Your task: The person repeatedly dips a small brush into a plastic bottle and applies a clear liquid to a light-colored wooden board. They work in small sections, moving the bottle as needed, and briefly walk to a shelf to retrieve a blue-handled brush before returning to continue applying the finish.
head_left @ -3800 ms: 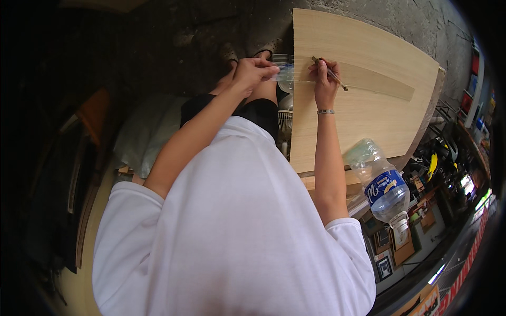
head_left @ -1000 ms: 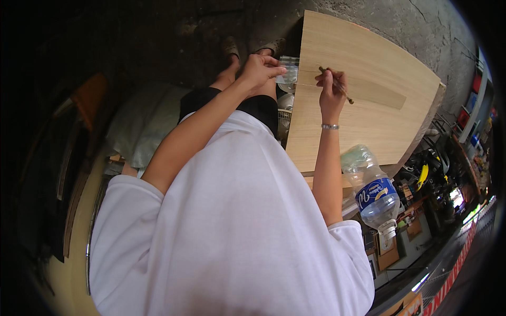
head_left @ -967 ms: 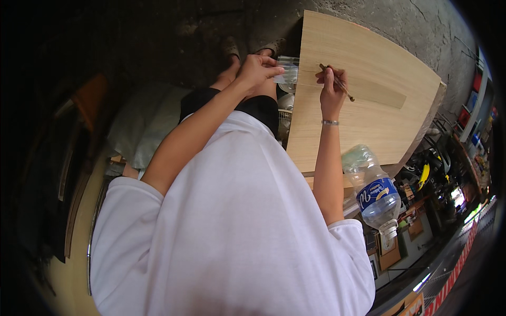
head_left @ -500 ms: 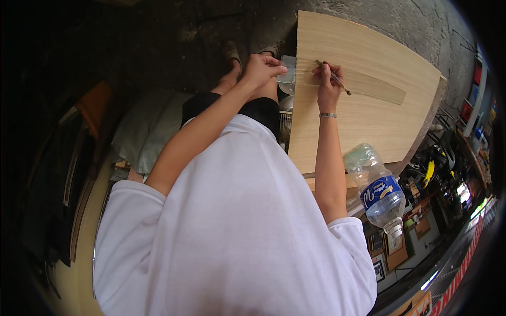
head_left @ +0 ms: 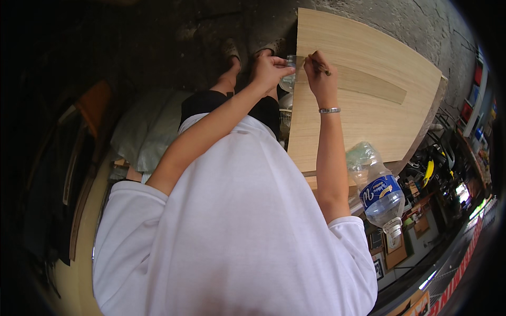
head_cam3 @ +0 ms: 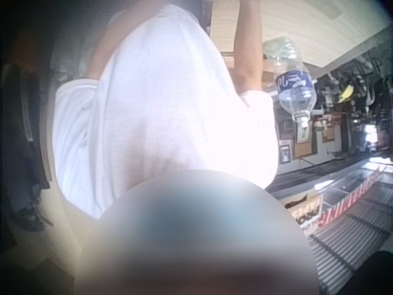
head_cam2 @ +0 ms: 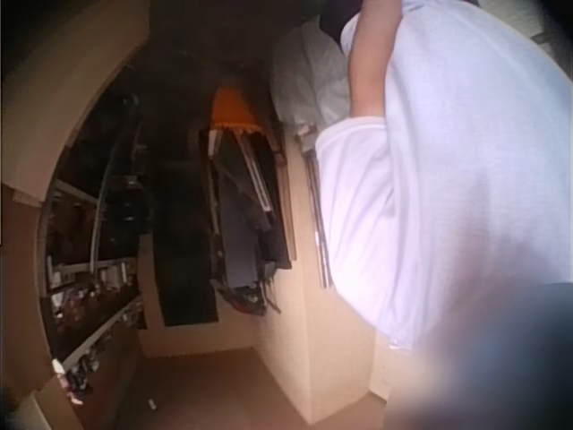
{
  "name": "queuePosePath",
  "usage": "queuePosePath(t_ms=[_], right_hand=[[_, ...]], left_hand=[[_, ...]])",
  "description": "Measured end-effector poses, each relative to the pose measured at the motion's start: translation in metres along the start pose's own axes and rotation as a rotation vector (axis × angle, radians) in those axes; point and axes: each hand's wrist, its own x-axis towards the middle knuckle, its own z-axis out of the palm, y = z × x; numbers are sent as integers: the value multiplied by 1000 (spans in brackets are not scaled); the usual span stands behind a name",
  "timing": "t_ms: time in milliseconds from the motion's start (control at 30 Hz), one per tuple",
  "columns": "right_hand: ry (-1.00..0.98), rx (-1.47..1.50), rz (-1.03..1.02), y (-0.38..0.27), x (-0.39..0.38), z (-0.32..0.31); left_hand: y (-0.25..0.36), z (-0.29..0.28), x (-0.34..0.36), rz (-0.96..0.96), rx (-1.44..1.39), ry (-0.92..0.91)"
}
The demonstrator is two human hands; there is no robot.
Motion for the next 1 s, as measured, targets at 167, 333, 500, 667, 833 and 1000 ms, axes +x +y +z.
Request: queuePosePath(t_ms=[167, 333, 500, 667, 833, 1000], right_hand=[[-45, 0, 11, 5, -5, 4], [-156, -100, 125, -6, -66, 6], [194, 389, 270, 11, -67, -9], [222, 648, 295, 39, -30, 4], [258, 672, 269, 45, -27, 9], [238, 687, 265, 44, -25, 6]], left_hand=[[-1, -5, 5, -35, 54, -67], [3, -8, 4, -66, -50, -129], [8, -23, -2, -27, -28, -120], [12, -52, -6, -137, -52, -170], [14, -61, -4, -160, -31, -138], [14, -45, -2, -112, -30, -138]])
